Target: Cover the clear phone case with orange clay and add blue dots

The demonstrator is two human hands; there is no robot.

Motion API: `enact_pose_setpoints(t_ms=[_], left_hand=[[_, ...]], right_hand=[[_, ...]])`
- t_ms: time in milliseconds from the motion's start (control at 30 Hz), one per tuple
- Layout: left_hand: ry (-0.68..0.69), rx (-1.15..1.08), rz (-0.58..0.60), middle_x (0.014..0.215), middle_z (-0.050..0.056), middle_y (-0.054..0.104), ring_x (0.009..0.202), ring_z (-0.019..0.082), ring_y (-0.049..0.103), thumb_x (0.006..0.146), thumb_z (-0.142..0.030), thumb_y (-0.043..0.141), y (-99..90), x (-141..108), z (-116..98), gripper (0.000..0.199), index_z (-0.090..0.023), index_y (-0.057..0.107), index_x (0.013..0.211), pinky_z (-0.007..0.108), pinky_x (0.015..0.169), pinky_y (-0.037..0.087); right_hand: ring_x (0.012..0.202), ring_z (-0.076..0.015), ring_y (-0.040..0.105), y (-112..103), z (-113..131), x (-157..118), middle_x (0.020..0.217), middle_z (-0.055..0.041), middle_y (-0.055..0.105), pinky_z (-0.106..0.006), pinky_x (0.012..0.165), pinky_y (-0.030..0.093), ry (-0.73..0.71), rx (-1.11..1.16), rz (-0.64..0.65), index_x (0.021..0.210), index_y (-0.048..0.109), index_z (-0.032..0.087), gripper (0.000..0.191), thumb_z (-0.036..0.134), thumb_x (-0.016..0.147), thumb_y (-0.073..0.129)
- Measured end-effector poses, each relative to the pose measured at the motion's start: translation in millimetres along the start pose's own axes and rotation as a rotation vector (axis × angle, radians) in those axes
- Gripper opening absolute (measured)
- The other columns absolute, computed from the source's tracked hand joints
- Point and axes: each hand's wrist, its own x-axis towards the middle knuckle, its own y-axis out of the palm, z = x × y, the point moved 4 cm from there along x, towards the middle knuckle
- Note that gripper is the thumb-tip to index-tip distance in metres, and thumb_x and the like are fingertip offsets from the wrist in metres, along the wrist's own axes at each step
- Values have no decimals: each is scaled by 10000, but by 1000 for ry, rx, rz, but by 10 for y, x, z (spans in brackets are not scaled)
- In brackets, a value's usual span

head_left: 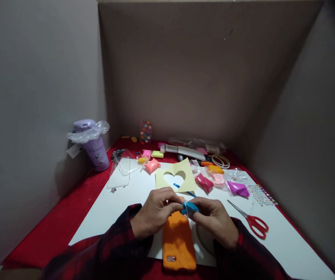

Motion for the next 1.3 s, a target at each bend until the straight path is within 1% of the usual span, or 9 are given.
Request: enact_pose_setpoints(t_ms=[67, 167, 333, 500, 667, 800, 967, 1067, 1300], left_hand=[[37, 60, -31, 668, 29, 583, 644, 127, 525, 769, -174, 588, 17, -18, 0, 93, -144, 655, 712, 240, 604, 408], [114, 123, -56, 688, 45, 577, 658, 135, 520, 776, -193, 584, 24, -47, -16, 95, -141, 660, 752, 248, 608, 410], [195, 55, -69, 800, 74, 579, 717, 142, 545, 817, -170, 513, -37, -55, -59, 167, -158, 652, 909, 257, 630, 443], [314, 71, -18, 859, 89, 601, 798, 168, 552, 791, -118, 516, -28, -60, -114, 207, -179, 639, 946, 287, 683, 459], [234, 27, -84, 761, 72, 613, 717, 150, 557, 782, -122, 550, -15, -54, -65, 123, -156, 649, 845, 264, 639, 451], [184, 8, -97, 681, 50, 597, 653, 139, 535, 755, -160, 607, -14, -47, -62, 45, -151, 650, 764, 257, 606, 433], [180, 15, -77, 777, 66, 577, 725, 148, 538, 772, -139, 577, -57, -39, -99, 94, -148, 652, 829, 263, 637, 435], [167, 58, -31, 797, 59, 550, 737, 143, 528, 773, -130, 570, -59, -37, -80, 113, -160, 652, 845, 254, 633, 430], [274, 286, 5, 813, 74, 554, 782, 171, 499, 819, -183, 500, -7, -68, -72, 138, -164, 613, 895, 286, 660, 411]], right_hand=[[657, -147, 546, 18, -10, -6, 689, -12, 649, -245, 624, 415, 2, -12, 9, 775, 684, 161, 86, 189, 737, 612], [597, -122, 521, 33, -33, 3, 649, 3, 622, -225, 567, 399, 45, 36, 8, 762, 677, 154, 86, 217, 734, 625], [435, -72, 396, 13, -38, 26, 516, 37, 514, -197, 411, 302, 129, 81, -29, 738, 663, 141, 154, 289, 699, 661], [392, -60, 357, 24, -44, 19, 488, 39, 480, -189, 358, 250, 198, 129, 7, 710, 656, 138, 209, 340, 665, 689], [372, -51, 326, 51, -49, 13, 464, 48, 468, -189, 352, 234, 202, 177, 35, 723, 669, 150, 171, 308, 659, 686], [429, -59, 368, 53, -48, 6, 537, 29, 522, -190, 398, 280, 160, 169, 45, 733, 676, 147, 132, 263, 670, 676], [377, -50, 327, 27, -65, 9, 467, 51, 472, -188, 369, 264, 171, 169, 44, 759, 681, 152, 155, 286, 683, 666], [398, -58, 347, 13, -48, 12, 495, 35, 503, -191, 381, 283, 148, 137, 30, 749, 685, 145, 161, 288, 675, 669], [475, -85, 432, 21, -35, 20, 548, 18, 535, -199, 433, 333, 121, 100, 26, 744, 673, 133, 154, 275, 687, 662]])
